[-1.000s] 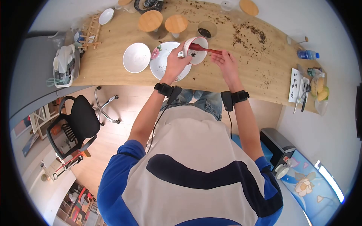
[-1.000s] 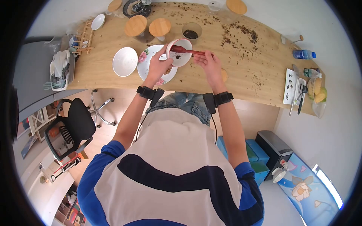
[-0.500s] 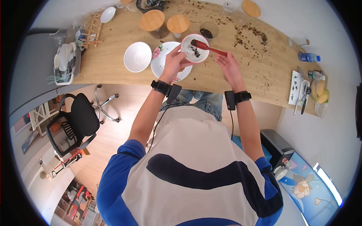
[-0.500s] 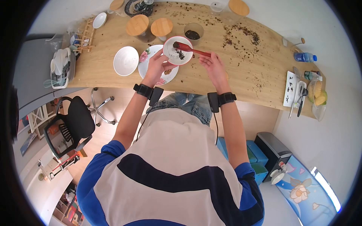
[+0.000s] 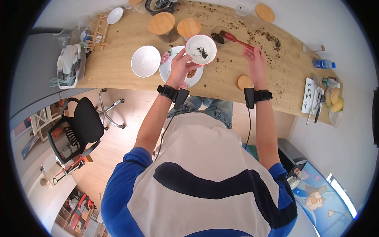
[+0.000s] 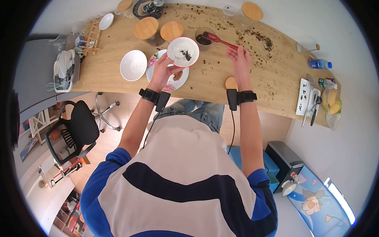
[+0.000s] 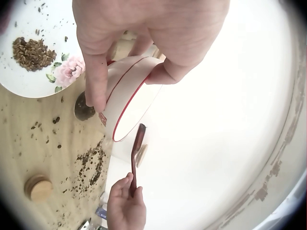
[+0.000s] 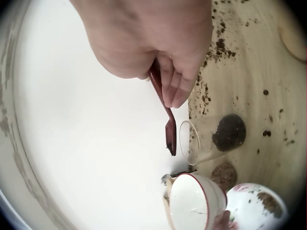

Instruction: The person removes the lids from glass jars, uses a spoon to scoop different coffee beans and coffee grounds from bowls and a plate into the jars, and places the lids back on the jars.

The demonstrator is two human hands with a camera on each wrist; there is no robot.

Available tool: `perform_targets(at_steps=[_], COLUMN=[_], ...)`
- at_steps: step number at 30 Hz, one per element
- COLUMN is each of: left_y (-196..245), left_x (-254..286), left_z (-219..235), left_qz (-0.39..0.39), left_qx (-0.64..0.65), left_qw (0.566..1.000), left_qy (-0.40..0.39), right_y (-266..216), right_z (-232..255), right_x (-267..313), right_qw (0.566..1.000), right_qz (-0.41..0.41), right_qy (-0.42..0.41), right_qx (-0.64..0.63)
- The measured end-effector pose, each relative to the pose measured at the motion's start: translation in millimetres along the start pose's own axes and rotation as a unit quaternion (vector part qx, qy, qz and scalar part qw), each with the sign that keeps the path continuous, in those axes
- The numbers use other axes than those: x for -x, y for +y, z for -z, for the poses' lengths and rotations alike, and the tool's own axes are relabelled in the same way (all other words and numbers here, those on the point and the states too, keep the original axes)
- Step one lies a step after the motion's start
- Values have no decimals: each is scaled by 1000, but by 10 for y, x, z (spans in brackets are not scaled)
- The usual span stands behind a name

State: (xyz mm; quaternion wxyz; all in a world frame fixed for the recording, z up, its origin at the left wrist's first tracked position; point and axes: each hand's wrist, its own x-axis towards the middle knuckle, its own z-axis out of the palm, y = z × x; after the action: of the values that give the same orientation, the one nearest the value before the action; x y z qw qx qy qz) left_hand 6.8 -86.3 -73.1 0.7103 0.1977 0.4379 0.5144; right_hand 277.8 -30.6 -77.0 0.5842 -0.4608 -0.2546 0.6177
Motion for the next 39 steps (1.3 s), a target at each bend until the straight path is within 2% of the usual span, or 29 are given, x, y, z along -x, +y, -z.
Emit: perform_targets(at_steps=[2, 3, 4, 5, 6, 8, 9, 11, 12, 14, 15, 17, 18, 20, 23, 26, 28, 30, 32, 36, 38, 39], left_y=[6, 6, 3, 2, 4, -1, 3, 5, 5, 8, 4, -2, -2, -15, 3, 31, 18, 2, -7, 5, 2, -5], left_x=[1, 0, 0, -1, -2, 5, -4, 1, 7, 17, 19, 21, 22, 15, 53, 51, 52, 37, 30, 29, 27, 17], left_z=[2, 0, -7, -14, -16, -25, -34, -39, -41, -65, -85, -114, -123, -133, -123, -175, -184, -175, -163, -181, -164, -166], left_qz=[-1, -2, -1, 0, 1, -2, -6, -12, -17, -13, -9, -4, -3, -3, 4, 4, -2, -9, -7, -16, -19, -22], left_qx=[0, 0, 1, -1, -3, -10, -18, -29, -42, -36, -32, -44, -55, -65, -71, -61, -56, -110, -118, -141, -158, -174], left_qw=[1000, 1000, 1000, 1000, 1000, 1000, 1000, 999, 999, 999, 999, 999, 998, 997, 997, 997, 998, 994, 993, 990, 987, 985], left_qy=[1, 3, 2, 2, 3, -5, -13, -17, -22, -16, -11, -17, -19, -27, -30, -36, -40, -27, -24, -25, -17, -12], right_y=[-4, -93, -198, -263, -263, -264, -285, -334, -352, -376, -360, -311, -274, -166, -165, -232, -280, -294, -318, -303, -318, -311], right_z=[-100, -238, -364, -453, -474, -514, -536, -580, -602, -639, -663, -703, -677, -640, -574, -561, -587, -609, -603, -628, -624, -615], right_x=[-7, 64, 169, 254, 287, 342, 382, 510, 575, 693, 744, 821, 829, 809, 893, 923, 907, 895, 905, 891, 901, 906], right_qw=[971, 970, 906, 805, 805, 734, 733, 727, 726, 663, 662, 632, 632, 590, 565, 576, 568, 561, 567, 578, 610, 610], right_qz=[72, 73, 141, 204, 205, 328, 329, 388, 388, 405, 404, 369, 369, 435, 423, 411, 420, 432, 413, 429, 381, 381], right_qy=[9, 10, -34, -78, -78, -121, -122, -101, -102, -160, -157, -235, -233, -219, -231, -234, -227, -220, -249, -219, -225, -225], right_qx=[230, 230, 398, 551, 551, 583, 583, 558, 558, 609, 611, 640, 641, 644, 670, 667, 670, 671, 667, 658, 657, 658])
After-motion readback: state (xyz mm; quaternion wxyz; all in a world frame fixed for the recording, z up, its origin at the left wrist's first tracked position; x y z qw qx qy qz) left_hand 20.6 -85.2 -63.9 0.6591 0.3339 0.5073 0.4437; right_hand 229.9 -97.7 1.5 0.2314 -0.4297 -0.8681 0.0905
